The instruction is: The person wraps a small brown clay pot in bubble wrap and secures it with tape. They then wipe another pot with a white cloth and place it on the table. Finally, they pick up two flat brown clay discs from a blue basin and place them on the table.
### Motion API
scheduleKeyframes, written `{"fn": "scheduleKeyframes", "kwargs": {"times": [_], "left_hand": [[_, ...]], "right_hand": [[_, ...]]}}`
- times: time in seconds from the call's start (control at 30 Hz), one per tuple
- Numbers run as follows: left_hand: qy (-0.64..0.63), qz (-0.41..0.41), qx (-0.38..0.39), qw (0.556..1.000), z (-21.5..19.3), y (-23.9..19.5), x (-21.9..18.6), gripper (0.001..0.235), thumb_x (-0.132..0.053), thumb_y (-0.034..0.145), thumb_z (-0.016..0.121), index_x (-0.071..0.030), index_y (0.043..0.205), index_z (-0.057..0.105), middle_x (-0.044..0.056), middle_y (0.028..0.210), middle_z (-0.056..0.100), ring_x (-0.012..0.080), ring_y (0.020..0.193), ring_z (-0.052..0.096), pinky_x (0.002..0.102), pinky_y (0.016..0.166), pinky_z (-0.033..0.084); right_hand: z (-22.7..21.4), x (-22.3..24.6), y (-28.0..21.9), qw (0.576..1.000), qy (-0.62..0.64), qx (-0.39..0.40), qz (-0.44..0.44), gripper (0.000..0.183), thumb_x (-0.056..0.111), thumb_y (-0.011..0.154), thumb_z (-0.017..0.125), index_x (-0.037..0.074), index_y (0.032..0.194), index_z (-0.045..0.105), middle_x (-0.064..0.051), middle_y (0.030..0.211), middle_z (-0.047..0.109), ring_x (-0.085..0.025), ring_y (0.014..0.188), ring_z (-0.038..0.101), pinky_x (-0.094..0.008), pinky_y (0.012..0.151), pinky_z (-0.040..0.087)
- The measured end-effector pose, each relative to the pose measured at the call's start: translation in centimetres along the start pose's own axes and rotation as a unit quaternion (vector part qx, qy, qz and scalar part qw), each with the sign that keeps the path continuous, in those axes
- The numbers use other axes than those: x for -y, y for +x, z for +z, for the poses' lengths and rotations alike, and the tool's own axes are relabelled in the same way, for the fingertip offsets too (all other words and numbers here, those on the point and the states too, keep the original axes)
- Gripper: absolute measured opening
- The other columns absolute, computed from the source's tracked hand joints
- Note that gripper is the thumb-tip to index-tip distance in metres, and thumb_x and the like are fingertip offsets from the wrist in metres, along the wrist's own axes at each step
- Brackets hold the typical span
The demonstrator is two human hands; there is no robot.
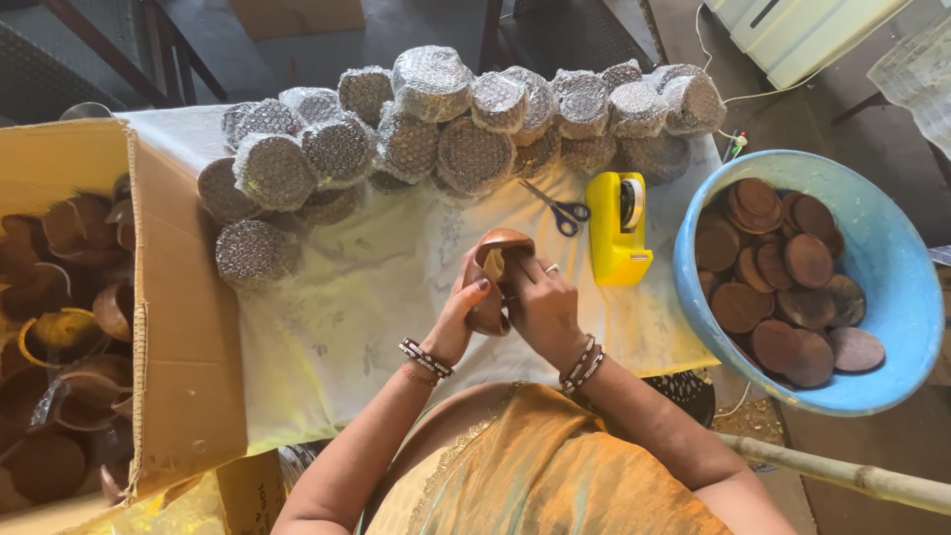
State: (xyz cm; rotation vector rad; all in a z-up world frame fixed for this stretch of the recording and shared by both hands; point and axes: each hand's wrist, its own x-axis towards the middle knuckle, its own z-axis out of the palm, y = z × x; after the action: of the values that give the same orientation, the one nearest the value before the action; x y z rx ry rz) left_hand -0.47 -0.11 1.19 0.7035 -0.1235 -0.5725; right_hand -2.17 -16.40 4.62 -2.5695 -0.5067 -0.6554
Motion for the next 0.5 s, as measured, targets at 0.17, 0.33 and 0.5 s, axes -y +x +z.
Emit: {"fn": "scheduleKeyframes", "kwargs": {"times": [0.17,0.33,0.5], "left_hand": [[0.215,0.09,-0.001,0.972,0.0,-0.5,-1.7,0.08,-0.03,0.089,0.06,-0.014,0.162,0.031,0.01,0.159,0.041,0.0221,0.151,0.035,0.036,0.123,0.027],[0.122,0.081,-0.015,0.989,-0.6,0.0,-1.7,0.079,-0.038,0.088,0.061,-0.012,0.159,0.034,0.01,0.154,0.045,0.0243,0.143,0.042,0.039,0.117,0.035],[0.095,0.089,-0.063,0.989,-1.5,0.4,-0.5,0.073,-0.039,0.091,0.061,-0.011,0.155,0.039,0.008,0.151,0.048,0.021,0.141,0.044,0.036,0.117,0.035]], "right_hand": [[0.2,-0.3,-0.6,0.889,0.271,0.244,0.278,0.041,0.002,0.082,0.068,0.007,0.123,0.073,-0.011,0.09,0.076,-0.017,0.082,0.074,-0.03,0.073,0.058],[-0.3,-1.9,-0.2,0.723,0.592,0.135,0.331,0.02,0.006,0.097,0.069,0.0,0.116,0.072,-0.005,0.103,0.075,-0.01,0.09,0.067,-0.026,0.079,0.054],[0.3,0.1,-2.0,0.769,0.579,0.089,0.257,0.027,0.001,0.092,0.071,0.003,0.118,0.07,-0.003,0.107,0.073,-0.01,0.096,0.067,-0.026,0.086,0.056]]}}
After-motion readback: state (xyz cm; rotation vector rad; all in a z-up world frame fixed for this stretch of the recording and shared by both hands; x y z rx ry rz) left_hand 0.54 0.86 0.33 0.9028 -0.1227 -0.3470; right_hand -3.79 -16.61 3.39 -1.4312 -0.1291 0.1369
